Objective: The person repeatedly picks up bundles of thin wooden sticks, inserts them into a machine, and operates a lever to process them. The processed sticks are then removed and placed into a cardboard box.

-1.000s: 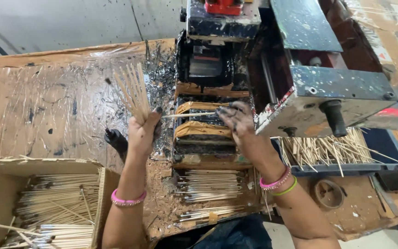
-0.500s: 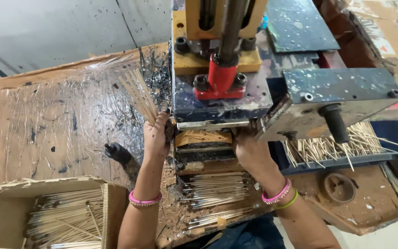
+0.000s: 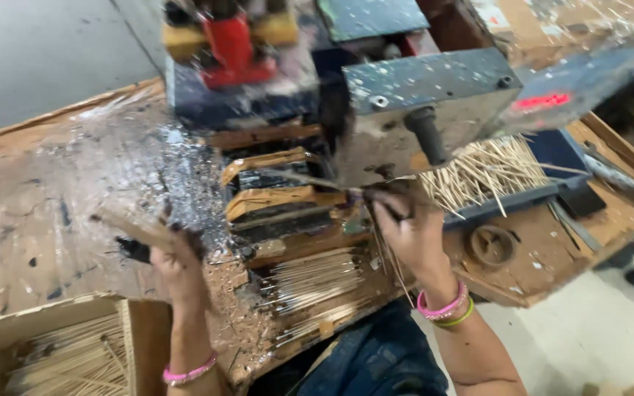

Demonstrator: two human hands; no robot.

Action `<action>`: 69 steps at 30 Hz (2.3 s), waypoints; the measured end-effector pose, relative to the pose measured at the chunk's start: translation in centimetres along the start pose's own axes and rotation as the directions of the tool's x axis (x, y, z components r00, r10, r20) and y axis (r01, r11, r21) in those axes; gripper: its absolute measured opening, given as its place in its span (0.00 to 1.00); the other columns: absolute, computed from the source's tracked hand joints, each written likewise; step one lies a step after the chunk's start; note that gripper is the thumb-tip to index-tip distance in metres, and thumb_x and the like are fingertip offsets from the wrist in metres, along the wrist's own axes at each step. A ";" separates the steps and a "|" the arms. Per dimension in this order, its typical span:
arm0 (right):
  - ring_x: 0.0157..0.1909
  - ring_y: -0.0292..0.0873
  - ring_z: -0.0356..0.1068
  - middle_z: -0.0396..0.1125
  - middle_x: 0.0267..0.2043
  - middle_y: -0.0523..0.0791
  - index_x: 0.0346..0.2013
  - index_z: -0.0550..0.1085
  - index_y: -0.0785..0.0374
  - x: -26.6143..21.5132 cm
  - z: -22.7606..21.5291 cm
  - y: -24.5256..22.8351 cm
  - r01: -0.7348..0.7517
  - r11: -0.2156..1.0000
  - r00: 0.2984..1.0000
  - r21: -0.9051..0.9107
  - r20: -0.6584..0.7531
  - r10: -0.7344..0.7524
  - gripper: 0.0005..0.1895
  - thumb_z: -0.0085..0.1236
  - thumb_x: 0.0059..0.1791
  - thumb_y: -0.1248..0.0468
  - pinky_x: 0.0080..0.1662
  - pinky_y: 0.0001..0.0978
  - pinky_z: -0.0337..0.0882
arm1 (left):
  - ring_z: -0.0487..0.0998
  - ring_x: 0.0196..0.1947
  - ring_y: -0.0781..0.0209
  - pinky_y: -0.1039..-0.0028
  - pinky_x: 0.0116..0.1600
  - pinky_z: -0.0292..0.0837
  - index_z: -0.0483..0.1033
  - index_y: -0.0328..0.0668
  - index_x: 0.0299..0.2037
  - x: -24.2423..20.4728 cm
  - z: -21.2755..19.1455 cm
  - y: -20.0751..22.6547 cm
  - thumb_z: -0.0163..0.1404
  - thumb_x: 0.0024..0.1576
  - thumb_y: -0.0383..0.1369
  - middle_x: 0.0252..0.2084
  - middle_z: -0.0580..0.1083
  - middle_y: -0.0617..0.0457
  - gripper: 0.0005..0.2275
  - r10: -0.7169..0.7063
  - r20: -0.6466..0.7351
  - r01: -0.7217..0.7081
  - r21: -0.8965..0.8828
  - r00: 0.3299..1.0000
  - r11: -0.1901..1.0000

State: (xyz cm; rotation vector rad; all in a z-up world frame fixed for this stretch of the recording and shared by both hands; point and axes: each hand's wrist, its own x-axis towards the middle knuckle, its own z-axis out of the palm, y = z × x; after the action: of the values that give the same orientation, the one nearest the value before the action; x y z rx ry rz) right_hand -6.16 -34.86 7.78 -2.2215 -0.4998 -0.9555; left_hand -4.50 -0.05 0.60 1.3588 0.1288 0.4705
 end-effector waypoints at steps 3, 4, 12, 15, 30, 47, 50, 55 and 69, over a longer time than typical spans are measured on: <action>0.43 0.48 0.77 0.74 0.44 0.50 0.44 0.78 0.67 -5.1 -3.6 6.6 -0.240 0.969 0.964 -0.064 -0.131 0.230 0.09 0.64 0.49 0.70 0.45 0.37 0.76 | 0.64 0.20 0.76 0.84 0.21 0.59 0.69 0.40 0.47 -0.4 -3.8 -3.0 0.42 0.75 0.34 0.29 0.71 0.57 0.08 0.221 0.113 -0.221 -0.011 0.969 0.975; 0.43 0.48 0.77 0.74 0.44 0.50 0.44 0.78 0.67 -5.9 -4.1 7.7 -0.247 0.966 0.962 -0.078 -0.137 0.235 0.09 0.64 0.49 0.70 0.45 0.37 0.76 | 0.64 0.20 0.76 0.84 0.21 0.59 0.69 0.40 0.47 -0.9 -3.6 -2.8 0.42 0.75 0.34 0.29 0.71 0.57 0.08 0.214 0.126 -0.213 -0.021 0.969 0.977; 0.35 0.36 0.72 0.76 0.36 0.47 0.43 0.78 0.64 -5.9 0.9 2.0 -0.535 0.772 0.816 0.344 0.446 0.367 0.10 0.63 0.47 0.70 0.40 0.27 0.73 | 0.67 0.12 0.75 0.80 0.16 0.59 0.81 0.35 0.45 -4.7 2.2 -0.4 0.54 0.59 0.27 0.18 0.74 0.57 0.07 0.098 0.657 -0.402 0.329 0.747 0.855; 0.48 0.36 0.74 0.75 0.47 0.48 0.47 0.75 0.65 -4.2 3.5 0.3 -0.457 0.469 0.890 0.756 0.394 0.232 0.12 0.59 0.49 0.75 0.49 0.29 0.75 | 0.69 0.13 0.75 0.79 0.16 0.60 0.83 0.39 0.39 -3.0 1.9 1.4 0.55 0.58 0.29 0.19 0.75 0.59 0.05 -0.048 0.695 -0.301 0.371 0.718 0.879; 0.66 0.45 0.69 0.68 0.66 0.49 0.63 0.65 0.63 5.4 8.4 -1.7 -0.182 0.944 0.919 0.274 0.390 0.063 0.20 0.42 0.56 0.71 0.64 0.37 0.69 | 0.59 0.12 0.73 0.79 0.17 0.51 0.66 0.47 0.21 9.3 3.9 -1.8 0.51 0.62 0.27 0.15 0.62 0.62 0.15 -0.182 0.255 0.262 -0.328 0.950 0.907; 0.31 0.52 0.70 0.68 0.31 0.50 0.35 0.74 0.64 5.7 7.6 -2.1 0.327 0.829 0.945 -0.453 0.149 -0.290 0.07 0.63 0.52 0.65 0.33 0.44 0.70 | 0.61 0.15 0.73 0.78 0.18 0.54 0.72 0.41 0.36 7.1 2.0 -1.5 0.48 0.65 0.36 0.21 0.65 0.62 0.09 -0.249 0.179 0.293 -0.286 0.952 0.913; 0.33 0.52 0.71 0.73 0.34 0.51 0.43 0.80 0.65 4.1 5.4 -2.0 0.228 0.936 0.970 -0.269 0.142 -0.196 0.10 0.62 0.47 0.68 0.36 0.45 0.70 | 0.63 0.18 0.73 0.81 0.20 0.57 0.70 0.41 0.37 4.4 0.5 -2.2 0.41 0.69 0.46 0.24 0.67 0.61 0.17 -0.104 0.080 0.111 -0.101 0.991 0.989; 0.43 0.53 0.73 0.74 0.39 0.49 0.35 0.76 0.62 -3.2 0.1 4.5 -0.062 0.985 0.995 -0.158 -0.085 0.049 0.04 0.63 0.48 0.68 0.46 0.43 0.73 | 0.65 0.20 0.74 0.82 0.22 0.62 0.69 0.40 0.48 0.5 -2.5 -3.4 0.42 0.71 0.46 0.26 0.68 0.59 0.16 0.159 0.002 -0.159 0.079 0.987 0.984; 0.31 0.35 0.66 0.74 0.35 0.45 0.50 0.79 0.64 -3.3 4.1 -0.2 -0.518 0.587 0.851 0.622 0.441 0.284 0.13 0.62 0.51 0.68 0.33 0.24 0.66 | 0.68 0.16 0.73 0.79 0.19 0.60 0.75 0.37 0.29 -2.4 1.3 0.2 0.53 0.61 0.26 0.18 0.70 0.59 0.07 0.050 0.733 -0.323 0.237 0.679 0.916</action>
State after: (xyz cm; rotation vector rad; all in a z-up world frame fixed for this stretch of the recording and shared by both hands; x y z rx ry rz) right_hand -6.37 -32.13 3.25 -1.6046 -0.3737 -0.0991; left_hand -6.23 -2.11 0.69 1.8362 -0.6212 0.0476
